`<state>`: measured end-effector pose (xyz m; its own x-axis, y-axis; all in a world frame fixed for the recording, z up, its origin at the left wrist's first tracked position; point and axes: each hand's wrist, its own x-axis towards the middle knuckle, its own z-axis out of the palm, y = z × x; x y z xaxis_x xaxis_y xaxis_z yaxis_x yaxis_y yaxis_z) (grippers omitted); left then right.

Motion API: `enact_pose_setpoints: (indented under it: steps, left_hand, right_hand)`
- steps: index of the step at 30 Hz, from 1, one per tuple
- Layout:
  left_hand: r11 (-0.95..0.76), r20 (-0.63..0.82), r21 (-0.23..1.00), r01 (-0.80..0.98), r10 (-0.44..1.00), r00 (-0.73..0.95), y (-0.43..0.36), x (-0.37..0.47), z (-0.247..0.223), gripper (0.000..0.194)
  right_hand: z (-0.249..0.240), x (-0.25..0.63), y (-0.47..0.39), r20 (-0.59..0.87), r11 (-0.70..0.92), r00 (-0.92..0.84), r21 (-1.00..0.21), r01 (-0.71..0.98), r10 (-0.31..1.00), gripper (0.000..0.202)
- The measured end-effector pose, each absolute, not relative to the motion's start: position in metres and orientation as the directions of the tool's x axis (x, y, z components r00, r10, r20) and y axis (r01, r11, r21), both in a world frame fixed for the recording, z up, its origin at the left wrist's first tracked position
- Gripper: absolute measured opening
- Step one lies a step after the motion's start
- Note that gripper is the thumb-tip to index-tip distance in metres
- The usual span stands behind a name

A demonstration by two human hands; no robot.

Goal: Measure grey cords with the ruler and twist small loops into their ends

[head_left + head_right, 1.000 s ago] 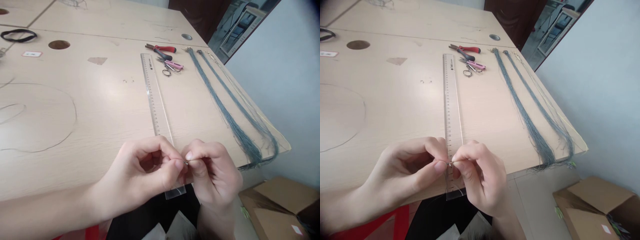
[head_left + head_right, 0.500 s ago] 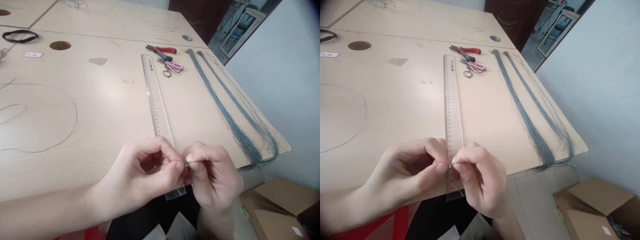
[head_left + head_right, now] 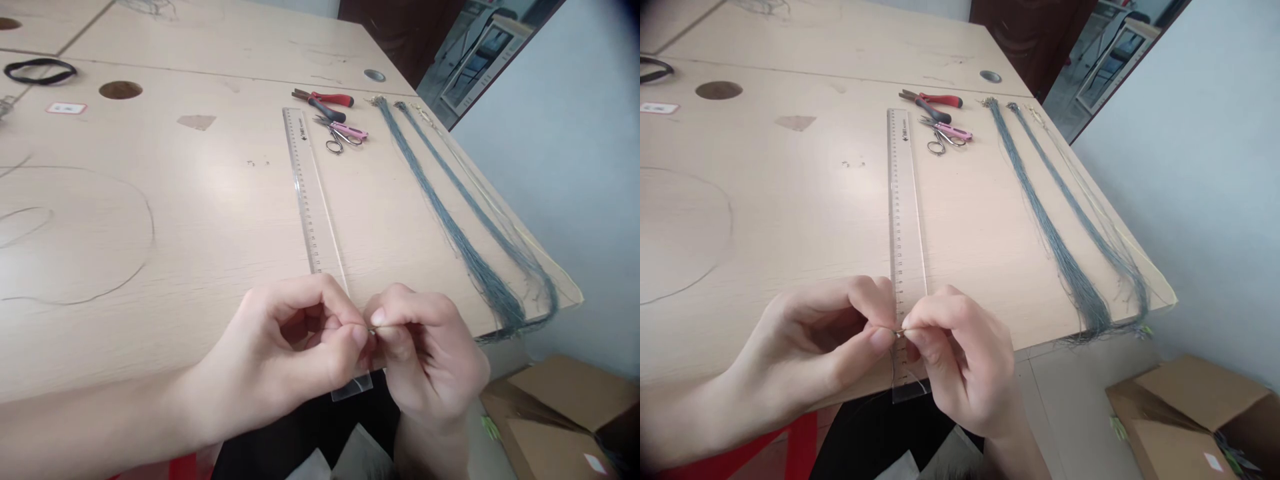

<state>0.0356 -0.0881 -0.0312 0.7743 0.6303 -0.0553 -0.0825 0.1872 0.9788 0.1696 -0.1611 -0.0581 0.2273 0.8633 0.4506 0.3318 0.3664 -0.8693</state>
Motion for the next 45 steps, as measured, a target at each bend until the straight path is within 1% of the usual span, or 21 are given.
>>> enact_pose_setpoints:
  steps: [3,7,9,11,14,16,19,22,24,26,29,32,36,39,41,43,45]
  left_hand:
    - [0.184,-0.061,0.980,-0.073,0.630,0.774,-0.088,0.036,-0.030,0.015]
    - [0.175,-0.052,0.981,-0.080,0.641,0.766,-0.088,0.036,-0.031,0.016]
    - [0.159,-0.034,0.983,-0.093,0.651,0.758,-0.087,0.036,-0.032,0.016]
    - [0.145,-0.035,0.986,-0.083,0.664,0.747,-0.086,0.035,-0.033,0.016]
    - [0.122,-0.050,0.992,-0.044,0.675,0.736,-0.086,0.035,-0.035,0.016]
    - [0.102,-0.063,0.995,-0.009,0.677,0.733,-0.087,0.035,-0.037,0.016]
    - [0.070,-0.069,0.997,0.029,0.685,0.725,-0.088,0.036,-0.041,0.015]
    - [0.038,-0.050,0.999,0.033,0.714,0.698,-0.090,0.038,-0.044,0.013]
    - [0.021,-0.047,0.999,0.046,0.732,0.679,-0.091,0.039,-0.047,0.014]
    - [0.017,-0.051,0.998,0.057,0.739,0.672,-0.092,0.040,-0.049,0.016]
    - [-0.016,-0.053,0.995,0.096,0.738,0.673,-0.092,0.041,-0.051,0.020]
    - [-0.123,-0.002,0.982,0.145,0.754,0.657,-0.092,0.042,-0.051,0.020]
    - [-0.267,0.103,0.951,0.158,0.753,0.650,-0.092,0.043,-0.050,0.019]
    - [-0.411,0.208,0.901,0.143,0.696,0.688,-0.093,0.041,-0.049,0.017]
    - [-0.527,0.293,0.844,0.100,0.610,0.737,-0.096,0.038,-0.048,0.015]
    - [-0.644,0.378,0.765,0.013,0.464,0.801,-0.102,0.035,-0.048,0.015]
    - [-0.733,0.445,0.671,-0.115,0.273,0.853,-0.113,0.032,-0.047,0.014]
  right_hand:
    - [-0.058,0.169,-0.160,0.507,0.422,0.269,-0.850,0.317,0.819,0.018]
    - [-0.057,0.167,-0.160,0.471,0.393,0.280,-0.872,0.293,0.836,0.015]
    - [-0.056,0.168,-0.161,0.408,0.347,0.327,-0.909,0.231,0.852,0.012]
    - [-0.053,0.170,-0.162,0.311,0.275,0.337,-0.949,0.153,0.889,0.008]
    - [-0.049,0.173,-0.162,0.181,0.159,0.246,-0.982,0.104,0.952,0.015]
    - [-0.047,0.174,-0.161,0.139,0.119,0.206,-0.987,0.109,0.969,0.018]
    - [-0.049,0.172,-0.160,0.103,0.083,0.249,-0.993,0.088,0.963,0.023]
    - [-0.052,0.170,-0.160,0.007,-0.005,0.340,-0.999,0.034,0.940,0.023]
    - [-0.053,0.169,-0.161,-0.036,-0.054,0.352,-0.998,0.042,0.936,0.027]
    - [-0.052,0.169,-0.162,-0.033,-0.065,0.321,-0.994,0.088,0.947,0.031]
    - [-0.051,0.169,-0.163,0.000,-0.039,0.288,-0.991,0.129,0.958,0.030]
    - [-0.052,0.167,-0.165,0.014,-0.025,0.320,-0.993,0.119,0.947,0.031]
    - [-0.050,0.170,-0.168,0.041,-0.002,0.333,-0.992,0.128,0.942,0.033]
    - [-0.041,0.192,-0.166,0.097,0.045,0.343,-0.987,0.156,0.934,0.035]
    - [-0.029,0.219,-0.162,0.136,0.075,0.376,-0.982,0.172,0.916,0.036]
    - [-0.013,0.252,-0.154,0.175,0.095,0.443,-0.976,0.196,0.879,0.034]
    - [0.007,0.286,-0.144,0.197,0.093,0.508,-0.971,0.222,0.839,0.027]
